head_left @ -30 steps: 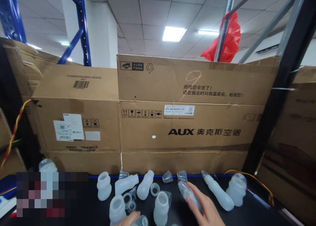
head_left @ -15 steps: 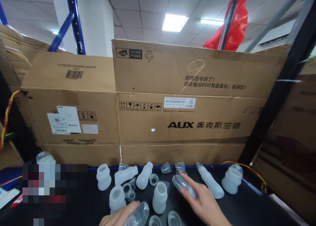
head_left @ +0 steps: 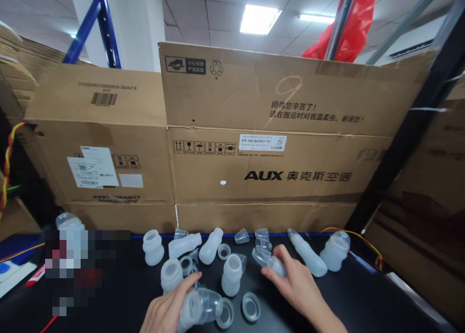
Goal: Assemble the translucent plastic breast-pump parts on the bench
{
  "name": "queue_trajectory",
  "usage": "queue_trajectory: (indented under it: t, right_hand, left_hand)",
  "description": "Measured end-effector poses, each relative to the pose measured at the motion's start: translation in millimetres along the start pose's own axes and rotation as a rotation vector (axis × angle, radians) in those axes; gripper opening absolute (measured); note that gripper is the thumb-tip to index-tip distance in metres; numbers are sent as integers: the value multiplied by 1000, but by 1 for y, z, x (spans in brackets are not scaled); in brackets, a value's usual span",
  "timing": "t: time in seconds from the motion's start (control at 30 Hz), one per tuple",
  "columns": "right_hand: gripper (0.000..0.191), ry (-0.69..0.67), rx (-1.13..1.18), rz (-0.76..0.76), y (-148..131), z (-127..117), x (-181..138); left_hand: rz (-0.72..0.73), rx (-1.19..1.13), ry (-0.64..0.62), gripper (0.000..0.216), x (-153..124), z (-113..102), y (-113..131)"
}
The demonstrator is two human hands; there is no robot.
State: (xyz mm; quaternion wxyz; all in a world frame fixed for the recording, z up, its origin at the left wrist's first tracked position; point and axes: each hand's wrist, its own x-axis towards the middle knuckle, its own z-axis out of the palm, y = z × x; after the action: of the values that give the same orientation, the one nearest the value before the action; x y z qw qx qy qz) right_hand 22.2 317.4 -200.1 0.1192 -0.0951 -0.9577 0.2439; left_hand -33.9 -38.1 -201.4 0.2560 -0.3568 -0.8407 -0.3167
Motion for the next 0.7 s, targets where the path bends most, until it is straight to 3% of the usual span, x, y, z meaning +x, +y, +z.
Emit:
queue_trajectory:
  t: [0.33, 0.57, 0.7]
  right_hand:
    - [58, -69, -117, -83, 5, -4, -1]
    - [62, -18, -208, -87, 17, 5, -5]
    - [57, -62, -185, -77, 15, 0, -6]
  left_hand:
    - [157, 312, 33, 41, 2, -3, 11]
    - [182, 369, 108, 61, 15, -6, 30]
    - [154, 388, 74, 62, 9, -4, 29]
